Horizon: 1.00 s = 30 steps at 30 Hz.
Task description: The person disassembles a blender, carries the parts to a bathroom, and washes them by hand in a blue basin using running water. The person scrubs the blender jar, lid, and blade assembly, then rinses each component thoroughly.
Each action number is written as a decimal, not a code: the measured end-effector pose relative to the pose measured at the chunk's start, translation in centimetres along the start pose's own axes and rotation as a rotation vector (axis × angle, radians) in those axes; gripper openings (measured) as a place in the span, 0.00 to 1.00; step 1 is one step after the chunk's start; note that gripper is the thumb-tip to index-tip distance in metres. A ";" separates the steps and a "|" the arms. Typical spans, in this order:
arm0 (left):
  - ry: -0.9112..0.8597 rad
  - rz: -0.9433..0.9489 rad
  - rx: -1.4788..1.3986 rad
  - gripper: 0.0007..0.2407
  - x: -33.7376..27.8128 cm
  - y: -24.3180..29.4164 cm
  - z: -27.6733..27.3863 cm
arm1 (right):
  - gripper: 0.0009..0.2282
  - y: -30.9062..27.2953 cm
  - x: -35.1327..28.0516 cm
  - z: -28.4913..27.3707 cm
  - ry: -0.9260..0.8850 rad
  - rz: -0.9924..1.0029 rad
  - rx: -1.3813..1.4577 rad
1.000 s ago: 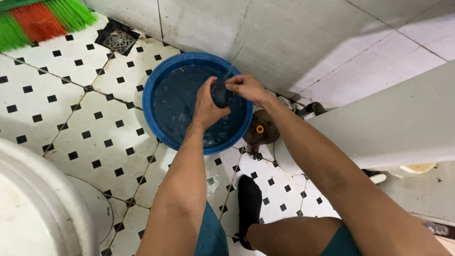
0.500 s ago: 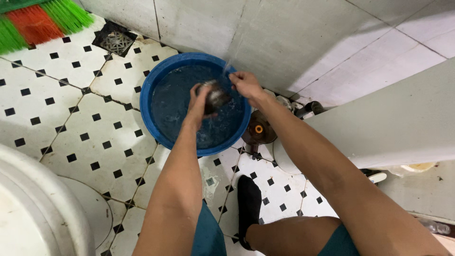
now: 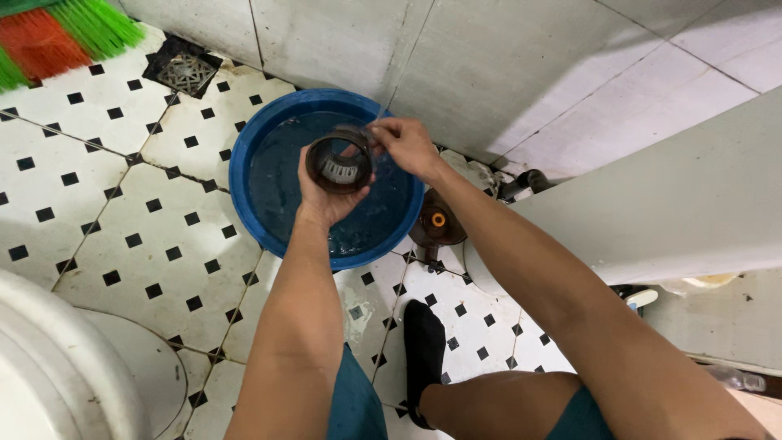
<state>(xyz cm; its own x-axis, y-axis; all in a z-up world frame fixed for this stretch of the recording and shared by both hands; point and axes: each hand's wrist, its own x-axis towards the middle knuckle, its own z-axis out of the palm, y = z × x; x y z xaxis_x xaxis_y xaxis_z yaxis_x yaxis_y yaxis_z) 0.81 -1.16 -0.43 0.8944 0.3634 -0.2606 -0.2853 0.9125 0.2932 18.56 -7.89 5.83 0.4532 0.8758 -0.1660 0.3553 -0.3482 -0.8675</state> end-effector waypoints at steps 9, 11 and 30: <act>0.070 -0.029 0.047 0.38 -0.5 0.2 0.6 | 0.10 -1.9 -0.7 -0.9 -0.053 -0.054 -0.153; 0.092 -0.061 0.056 0.38 -0.6 0.3 0.4 | 0.10 -2.0 -0.7 -1.5 -0.069 -0.105 -0.265; 0.308 0.088 0.033 0.35 7.9 -4.3 2.0 | 0.20 -0.1 -0.4 0.4 0.136 -0.076 -0.223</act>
<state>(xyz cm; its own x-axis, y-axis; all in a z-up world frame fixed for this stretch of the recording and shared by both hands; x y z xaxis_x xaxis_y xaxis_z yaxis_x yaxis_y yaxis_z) 9.78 -2.62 -1.88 0.7191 0.4852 -0.4974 -0.3414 0.8702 0.3553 18.03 -8.02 5.76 0.5184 0.8547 -0.0265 0.5569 -0.3610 -0.7480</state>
